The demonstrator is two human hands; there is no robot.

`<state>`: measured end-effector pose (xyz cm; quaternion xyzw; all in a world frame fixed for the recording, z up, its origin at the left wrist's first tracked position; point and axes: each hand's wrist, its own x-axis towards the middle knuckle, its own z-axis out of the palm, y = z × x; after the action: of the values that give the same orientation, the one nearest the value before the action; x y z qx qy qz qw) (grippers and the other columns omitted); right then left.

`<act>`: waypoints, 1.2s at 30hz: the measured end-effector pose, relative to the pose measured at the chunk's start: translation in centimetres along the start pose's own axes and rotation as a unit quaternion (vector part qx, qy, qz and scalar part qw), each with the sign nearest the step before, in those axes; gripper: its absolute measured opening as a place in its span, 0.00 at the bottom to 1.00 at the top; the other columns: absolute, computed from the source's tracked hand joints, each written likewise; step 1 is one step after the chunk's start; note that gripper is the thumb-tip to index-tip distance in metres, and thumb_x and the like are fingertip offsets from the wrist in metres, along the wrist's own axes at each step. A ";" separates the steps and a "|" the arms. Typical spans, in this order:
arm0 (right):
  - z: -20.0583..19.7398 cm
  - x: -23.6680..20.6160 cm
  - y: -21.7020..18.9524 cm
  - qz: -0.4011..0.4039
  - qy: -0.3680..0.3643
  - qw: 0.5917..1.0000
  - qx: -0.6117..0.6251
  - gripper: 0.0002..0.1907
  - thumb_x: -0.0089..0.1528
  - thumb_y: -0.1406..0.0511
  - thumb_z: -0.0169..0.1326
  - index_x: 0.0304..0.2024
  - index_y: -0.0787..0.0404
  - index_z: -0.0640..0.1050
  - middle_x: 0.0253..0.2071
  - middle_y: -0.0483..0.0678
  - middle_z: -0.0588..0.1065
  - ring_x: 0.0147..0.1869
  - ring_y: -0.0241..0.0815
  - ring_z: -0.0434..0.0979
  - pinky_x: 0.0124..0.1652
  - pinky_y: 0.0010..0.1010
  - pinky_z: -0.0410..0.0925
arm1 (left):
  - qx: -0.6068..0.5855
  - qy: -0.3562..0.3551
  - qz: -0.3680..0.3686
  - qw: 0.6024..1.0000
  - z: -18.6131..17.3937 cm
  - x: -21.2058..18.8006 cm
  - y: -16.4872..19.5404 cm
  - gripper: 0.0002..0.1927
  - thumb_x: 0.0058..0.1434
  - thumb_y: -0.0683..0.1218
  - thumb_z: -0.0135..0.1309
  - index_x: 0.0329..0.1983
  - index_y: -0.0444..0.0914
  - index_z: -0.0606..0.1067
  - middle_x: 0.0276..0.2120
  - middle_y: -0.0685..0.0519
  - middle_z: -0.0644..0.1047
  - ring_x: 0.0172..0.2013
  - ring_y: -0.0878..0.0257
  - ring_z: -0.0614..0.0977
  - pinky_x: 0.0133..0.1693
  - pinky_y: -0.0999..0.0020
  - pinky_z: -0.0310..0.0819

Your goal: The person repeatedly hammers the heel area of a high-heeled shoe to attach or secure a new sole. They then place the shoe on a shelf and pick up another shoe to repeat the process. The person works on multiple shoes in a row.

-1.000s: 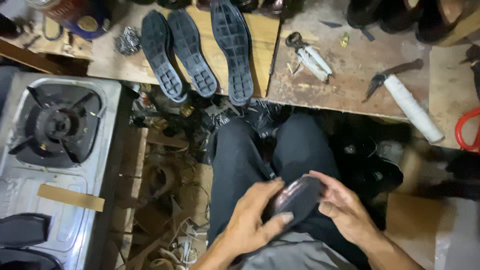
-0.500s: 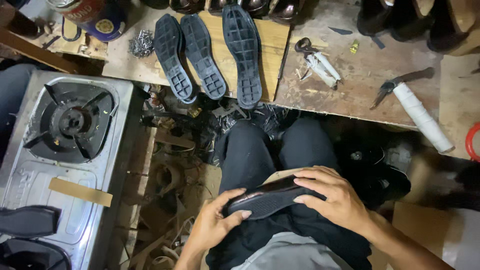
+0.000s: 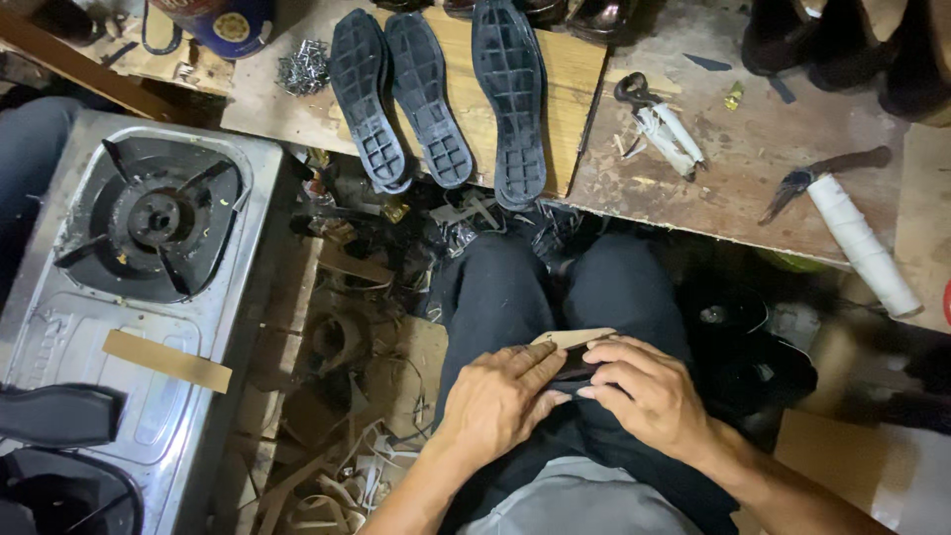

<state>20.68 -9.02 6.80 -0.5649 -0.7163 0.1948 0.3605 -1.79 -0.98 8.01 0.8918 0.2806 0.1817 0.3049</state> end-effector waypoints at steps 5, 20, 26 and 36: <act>0.4 -1.2 0.9 0.105 -0.009 0.991 0.079 0.12 0.45 0.70 0.70 0.27 0.65 0.79 0.39 0.51 0.82 0.46 0.45 0.86 0.44 0.32 0.76 | 0.003 0.034 0.034 0.999 1.3 -1.2 0.2 0.21 0.60 0.50 0.62 0.54 0.36 0.79 0.52 0.46 0.80 0.48 0.51 0.83 0.44 0.59 0.75; -2.5 -1.1 4.2 0.072 -0.115 0.982 0.131 0.26 0.43 0.68 0.73 0.43 0.69 0.82 0.50 0.56 0.82 0.57 0.50 0.82 0.55 0.37 0.73 | -0.030 0.065 0.002 0.997 1.2 -1.8 0.5 0.19 0.60 0.49 0.62 0.52 0.37 0.80 0.51 0.49 0.81 0.47 0.54 0.83 0.44 0.61 0.75; -2.1 -2.1 4.4 0.138 -0.102 0.974 0.149 0.23 0.44 0.69 0.73 0.41 0.70 0.83 0.49 0.56 0.83 0.55 0.48 0.85 0.55 0.35 0.74 | 0.013 0.075 0.026 0.997 1.8 -2.0 1.0 0.20 0.60 0.49 0.63 0.53 0.36 0.79 0.51 0.47 0.80 0.47 0.53 0.82 0.44 0.61 0.74; -1.3 -3.4 6.1 0.173 -0.041 0.968 0.177 0.20 0.46 0.71 0.71 0.41 0.68 0.83 0.47 0.54 0.84 0.49 0.40 0.87 0.49 0.30 0.77 | -0.107 -0.006 -0.064 0.992 -1.4 -2.7 -1.6 0.26 0.56 0.50 0.65 0.57 0.36 0.77 0.52 0.46 0.81 0.49 0.50 0.82 0.49 0.60 0.75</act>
<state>26.07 -10.67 2.43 -0.5992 -0.5758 0.4009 0.3856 -5.17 -0.97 7.61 0.8355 0.3137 0.1854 0.4114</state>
